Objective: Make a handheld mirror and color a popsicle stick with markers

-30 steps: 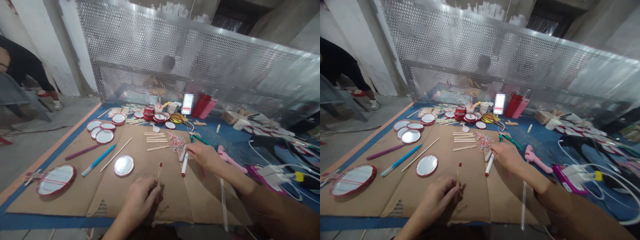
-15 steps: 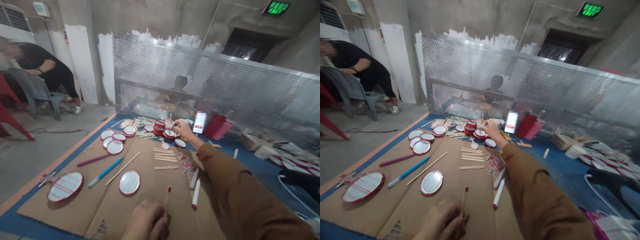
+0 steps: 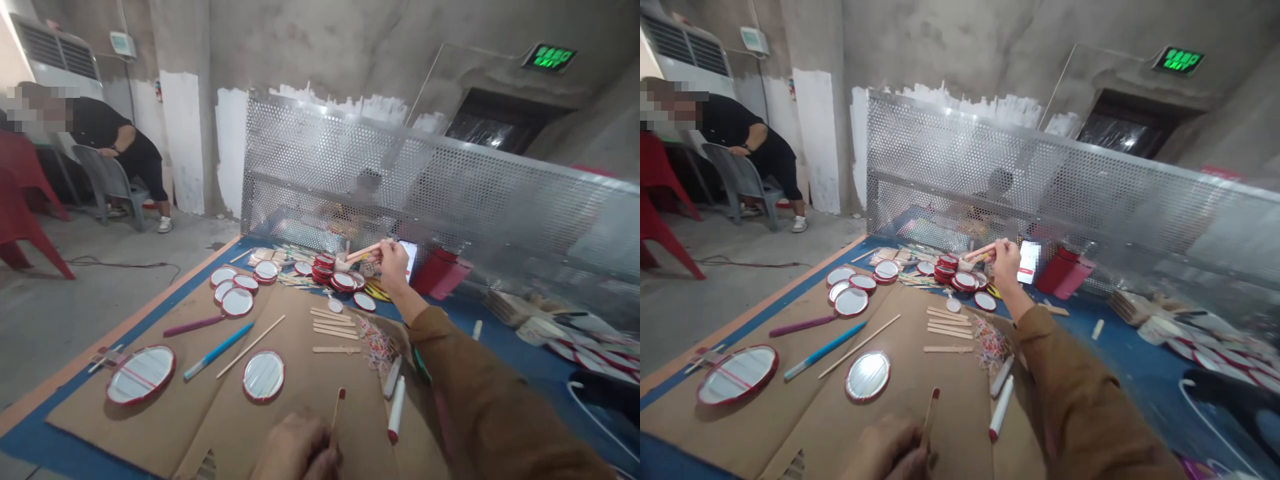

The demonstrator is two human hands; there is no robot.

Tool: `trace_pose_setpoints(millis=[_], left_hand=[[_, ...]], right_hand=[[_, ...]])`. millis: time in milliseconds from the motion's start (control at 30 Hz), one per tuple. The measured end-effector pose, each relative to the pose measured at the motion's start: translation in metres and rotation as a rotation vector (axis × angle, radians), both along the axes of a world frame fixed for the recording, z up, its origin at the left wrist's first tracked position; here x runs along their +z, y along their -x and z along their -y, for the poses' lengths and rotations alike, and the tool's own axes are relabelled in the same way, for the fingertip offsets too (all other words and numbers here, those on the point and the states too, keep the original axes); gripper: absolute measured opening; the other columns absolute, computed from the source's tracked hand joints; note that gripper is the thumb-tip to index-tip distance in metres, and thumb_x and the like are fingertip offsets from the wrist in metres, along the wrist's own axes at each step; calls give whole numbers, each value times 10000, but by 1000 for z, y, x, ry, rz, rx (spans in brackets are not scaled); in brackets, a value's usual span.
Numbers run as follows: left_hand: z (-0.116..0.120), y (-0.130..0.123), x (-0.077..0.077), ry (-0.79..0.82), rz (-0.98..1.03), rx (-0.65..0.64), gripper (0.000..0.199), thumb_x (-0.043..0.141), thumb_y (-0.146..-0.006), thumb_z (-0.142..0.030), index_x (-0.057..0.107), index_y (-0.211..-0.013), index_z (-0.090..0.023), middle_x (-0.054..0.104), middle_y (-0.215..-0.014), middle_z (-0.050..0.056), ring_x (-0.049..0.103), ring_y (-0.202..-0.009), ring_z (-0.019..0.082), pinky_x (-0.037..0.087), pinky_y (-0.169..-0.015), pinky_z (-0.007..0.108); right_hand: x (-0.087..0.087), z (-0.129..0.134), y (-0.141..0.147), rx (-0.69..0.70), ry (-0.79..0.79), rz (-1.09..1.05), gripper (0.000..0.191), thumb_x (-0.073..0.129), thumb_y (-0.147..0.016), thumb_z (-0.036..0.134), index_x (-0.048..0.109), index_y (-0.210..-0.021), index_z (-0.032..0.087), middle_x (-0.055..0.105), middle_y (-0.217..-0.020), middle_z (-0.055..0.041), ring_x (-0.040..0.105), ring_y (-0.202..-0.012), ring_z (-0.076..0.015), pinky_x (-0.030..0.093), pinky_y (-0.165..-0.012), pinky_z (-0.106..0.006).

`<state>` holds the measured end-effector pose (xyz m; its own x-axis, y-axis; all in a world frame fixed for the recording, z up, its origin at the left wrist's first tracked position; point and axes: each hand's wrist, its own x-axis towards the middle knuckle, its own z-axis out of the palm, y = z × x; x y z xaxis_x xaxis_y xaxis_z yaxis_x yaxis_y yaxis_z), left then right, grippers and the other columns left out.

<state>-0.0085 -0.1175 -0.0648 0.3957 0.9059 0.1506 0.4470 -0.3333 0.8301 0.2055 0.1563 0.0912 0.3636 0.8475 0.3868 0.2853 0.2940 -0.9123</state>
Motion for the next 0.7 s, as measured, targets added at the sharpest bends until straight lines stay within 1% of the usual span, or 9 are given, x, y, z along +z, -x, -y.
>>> trace_pose_setpoints(millis=[100,200,300,400,467,567,600,633,700], left_hand=[[6,4,23,52,64,-22,187,485,-854,-298,559,-701,-222,700,-733,33,611,-716,171,403,-662,243],[10,4,39,178,167,36,252,434,-894,-324,488,-674,-213,645,-682,26,583,-660,156,408,-616,236],[10,3,40,298,359,99,334,391,-930,-459,459,-716,-213,580,-652,9,560,-595,145,427,-569,235],[7,3,37,326,519,128,445,446,-889,-606,544,-784,-185,535,-665,2,560,-616,144,449,-584,237],[5,6,37,324,612,97,505,519,-832,-665,591,-820,-166,560,-786,32,560,-658,137,465,-612,241],[4,10,41,314,706,1,526,595,-781,-673,592,-755,-148,546,-1097,107,572,-738,136,490,-641,255],[4,11,43,308,703,-23,520,605,-780,-662,584,-728,-146,547,-1100,108,574,-760,144,489,-659,258],[5,11,44,307,694,-32,514,605,-784,-656,576,-710,-148,571,-1023,95,568,-757,148,479,-666,256],[6,11,47,331,665,-20,506,596,-789,-655,562,-700,-159,568,-778,33,535,-701,142,439,-645,240]], right_hand=[[12,49,-9,82,-4,-125,331,556,-893,505,497,-798,193,528,-606,56,523,-453,-80,287,-339,-156],[14,102,-10,167,23,-204,381,654,-766,542,473,-737,208,511,-553,65,504,-423,-79,250,-316,-152],[7,152,-3,245,115,-236,386,703,-702,529,506,-729,199,531,-538,55,486,-401,-73,246,-310,-146],[-6,192,11,333,244,-226,406,755,-661,523,536,-743,191,576,-569,42,519,-422,-75,352,-360,-156],[-16,211,22,405,329,-207,420,772,-650,529,553,-747,184,601,-598,32,531,-446,-74,397,-408,-166],[-28,228,40,519,445,-172,429,773,-665,543,562,-750,179,602,-593,29,519,-454,-68,366,-422,-157],[-30,231,45,555,476,-164,432,767,-673,550,559,-753,180,606,-594,26,515,-455,-69,353,-423,-157],[-32,233,50,591,504,-157,434,758,-683,558,553,-755,183,614,-602,21,511,-455,-69,337,-421,-159],[-34,234,57,646,538,-158,437,736,-702,576,544,-768,189,623,-624,15,505,-459,-72,308,-416,-165]])
